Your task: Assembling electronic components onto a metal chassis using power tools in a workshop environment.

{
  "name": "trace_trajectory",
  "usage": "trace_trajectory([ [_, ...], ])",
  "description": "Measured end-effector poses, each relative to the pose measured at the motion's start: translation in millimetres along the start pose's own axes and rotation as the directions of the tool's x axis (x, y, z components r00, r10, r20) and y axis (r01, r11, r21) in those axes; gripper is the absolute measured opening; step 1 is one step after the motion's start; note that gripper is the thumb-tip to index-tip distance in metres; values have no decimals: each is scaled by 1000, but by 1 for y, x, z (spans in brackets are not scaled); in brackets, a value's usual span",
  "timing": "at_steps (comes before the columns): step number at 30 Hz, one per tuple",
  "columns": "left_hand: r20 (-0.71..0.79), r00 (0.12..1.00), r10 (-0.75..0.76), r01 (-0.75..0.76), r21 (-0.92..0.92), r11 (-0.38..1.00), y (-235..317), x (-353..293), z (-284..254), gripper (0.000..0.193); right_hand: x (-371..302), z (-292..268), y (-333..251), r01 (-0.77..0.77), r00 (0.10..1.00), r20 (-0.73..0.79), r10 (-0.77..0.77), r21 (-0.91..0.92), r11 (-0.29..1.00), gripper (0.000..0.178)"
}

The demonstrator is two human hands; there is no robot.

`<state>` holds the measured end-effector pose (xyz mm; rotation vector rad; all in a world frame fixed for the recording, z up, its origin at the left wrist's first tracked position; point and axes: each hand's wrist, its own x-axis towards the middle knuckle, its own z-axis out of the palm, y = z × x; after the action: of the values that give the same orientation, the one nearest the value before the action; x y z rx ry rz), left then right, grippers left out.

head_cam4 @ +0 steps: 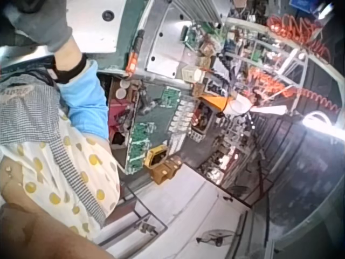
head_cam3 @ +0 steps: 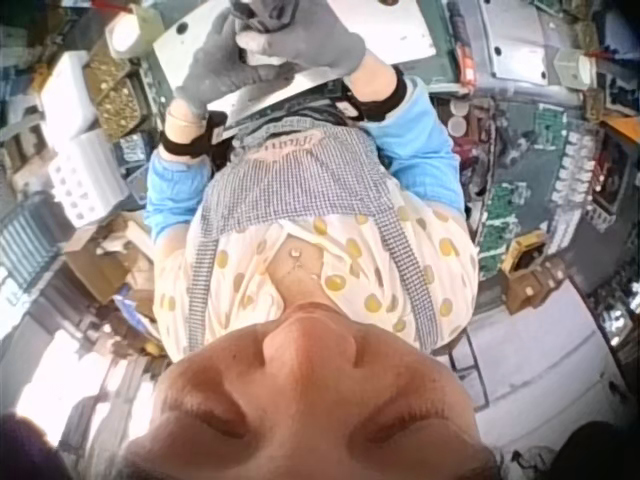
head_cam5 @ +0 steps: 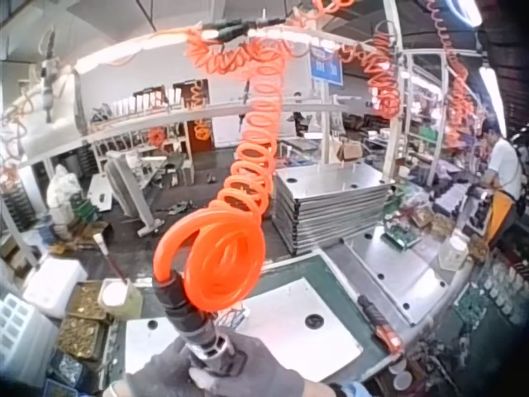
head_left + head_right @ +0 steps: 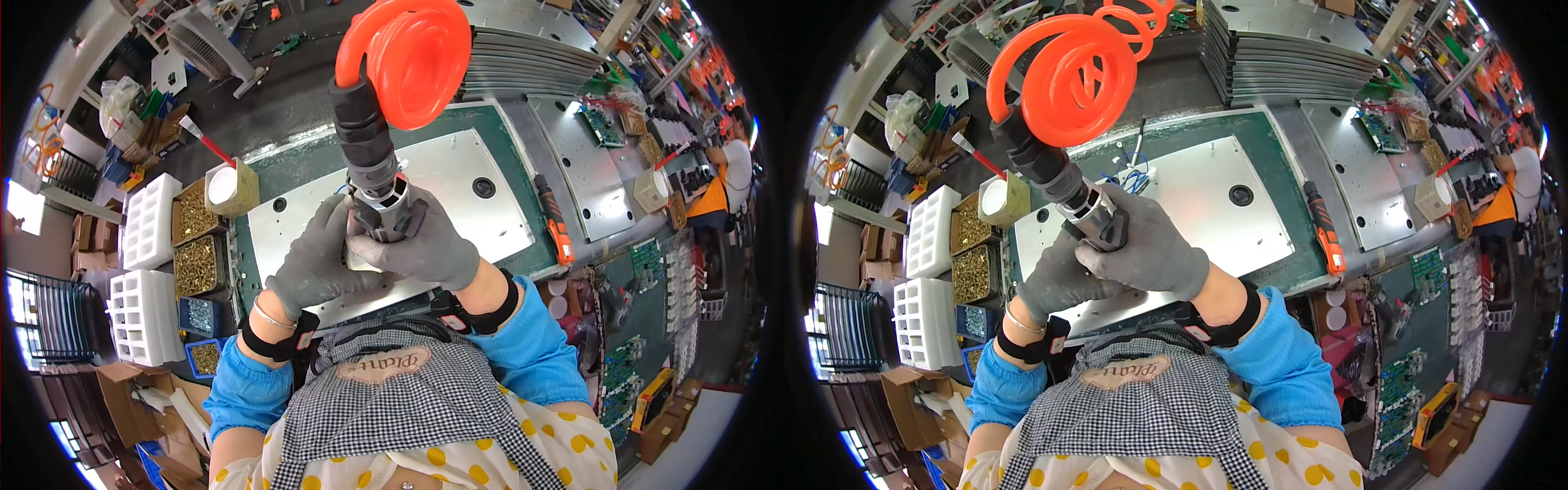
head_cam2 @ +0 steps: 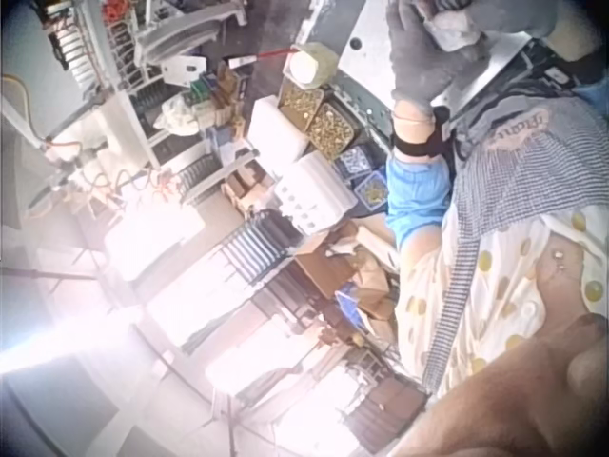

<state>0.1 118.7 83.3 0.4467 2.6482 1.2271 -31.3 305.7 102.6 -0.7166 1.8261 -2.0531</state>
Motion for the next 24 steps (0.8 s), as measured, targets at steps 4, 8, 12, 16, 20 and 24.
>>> trace_trajectory([
  [4, 34, 999, -19, 20, -48, 999, 10, 2, -3, 103, 3, 3, 3, 58, 998, -11, -58, 45, 997, 55],
  [8, 50, 996, -70, 71, -2, 997, 10, 6, 1, 105, 8, -2, -9, 32, 999, -23, -32, 13, 999, 57],
  [12, -63, 998, -26, 37, 173, 984, 7, 7, 5, 106, 10, -23, -38, 256, 953, -147, -267, -85, 963, 65],
  [16, -62, 996, -70, 83, 243, 966, 15, 10, 6, 109, 16, -40, -20, 411, 862, -302, -408, -55, 910, 60],
  [20, -40, 994, -98, 105, 260, 960, 19, 10, 3, 111, 26, -30, 6, 335, 891, -397, -219, 252, 908, 52],
  [24, -19, 988, -155, 155, 198, 968, 21, 14, 1, 114, 40, -32, 15, 309, 868, -442, -224, 130, 942, 55],
])
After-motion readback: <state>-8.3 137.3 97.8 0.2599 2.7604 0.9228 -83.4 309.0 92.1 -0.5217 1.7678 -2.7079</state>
